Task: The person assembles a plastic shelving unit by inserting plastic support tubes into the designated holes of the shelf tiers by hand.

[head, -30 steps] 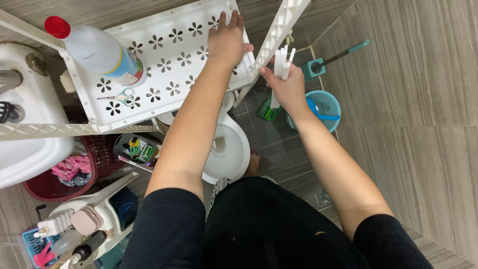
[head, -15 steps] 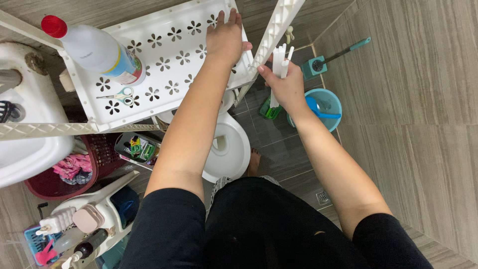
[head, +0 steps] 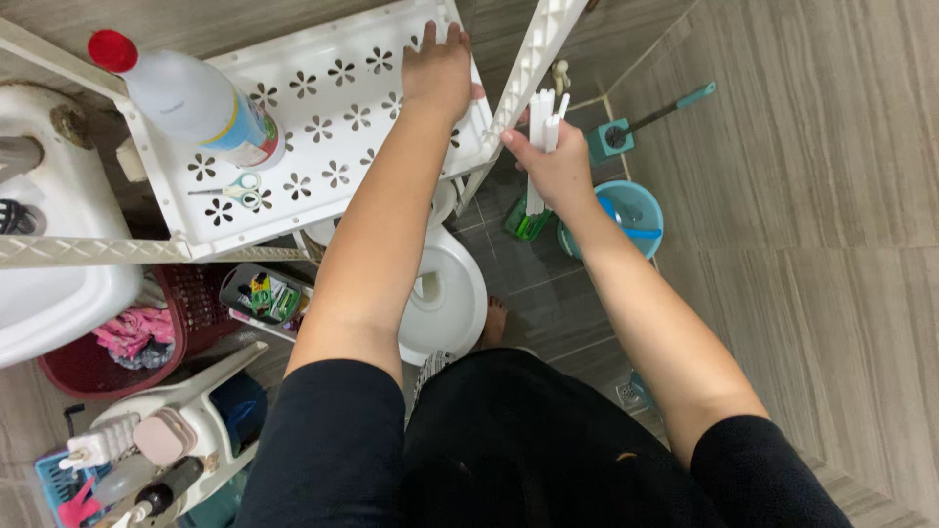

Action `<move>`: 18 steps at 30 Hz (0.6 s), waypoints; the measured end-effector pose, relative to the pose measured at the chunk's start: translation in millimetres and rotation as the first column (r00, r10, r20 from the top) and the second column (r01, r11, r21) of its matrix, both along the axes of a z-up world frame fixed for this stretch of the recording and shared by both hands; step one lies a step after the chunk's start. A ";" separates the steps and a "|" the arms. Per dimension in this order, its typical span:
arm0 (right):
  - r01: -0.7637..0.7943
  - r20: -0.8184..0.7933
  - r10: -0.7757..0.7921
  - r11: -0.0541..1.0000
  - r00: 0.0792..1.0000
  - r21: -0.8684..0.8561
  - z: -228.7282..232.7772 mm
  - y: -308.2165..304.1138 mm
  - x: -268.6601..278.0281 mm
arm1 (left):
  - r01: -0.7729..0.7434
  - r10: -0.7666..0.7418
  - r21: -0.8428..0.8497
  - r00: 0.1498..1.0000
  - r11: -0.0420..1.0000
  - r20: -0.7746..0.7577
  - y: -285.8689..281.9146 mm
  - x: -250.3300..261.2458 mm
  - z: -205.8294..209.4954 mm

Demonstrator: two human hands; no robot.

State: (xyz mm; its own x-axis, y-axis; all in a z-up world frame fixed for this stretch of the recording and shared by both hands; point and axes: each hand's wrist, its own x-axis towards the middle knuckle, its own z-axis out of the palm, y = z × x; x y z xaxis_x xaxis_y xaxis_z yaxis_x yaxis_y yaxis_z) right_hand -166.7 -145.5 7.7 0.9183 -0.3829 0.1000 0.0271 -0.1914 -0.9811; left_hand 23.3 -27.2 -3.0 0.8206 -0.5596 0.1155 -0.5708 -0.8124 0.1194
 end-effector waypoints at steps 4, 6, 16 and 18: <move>0.018 0.059 -0.024 0.995 0.998 0.097 -1.7 -2.3 -9.0 | 0.035 -0.044 -0.153 0.998 0.988 -0.051 8.0 -4.9 0.8; 0.101 0.083 -0.115 0.983 0.990 0.153 -13.1 1.3 -24.6 | 0.078 -0.077 -0.417 0.997 0.906 0.019 26.7 -9.6 -6.5; -0.195 -0.064 0.190 0.977 0.980 -0.083 -49.7 61.3 -88.1 | 0.029 0.731 -0.876 0.539 0.481 0.419 221.7 -35.8 37.1; -0.274 -0.026 0.273 0.960 0.962 -0.062 -41.9 74.0 -83.9 | -0.049 0.698 -0.859 0.606 0.510 0.380 261.3 -22.8 58.8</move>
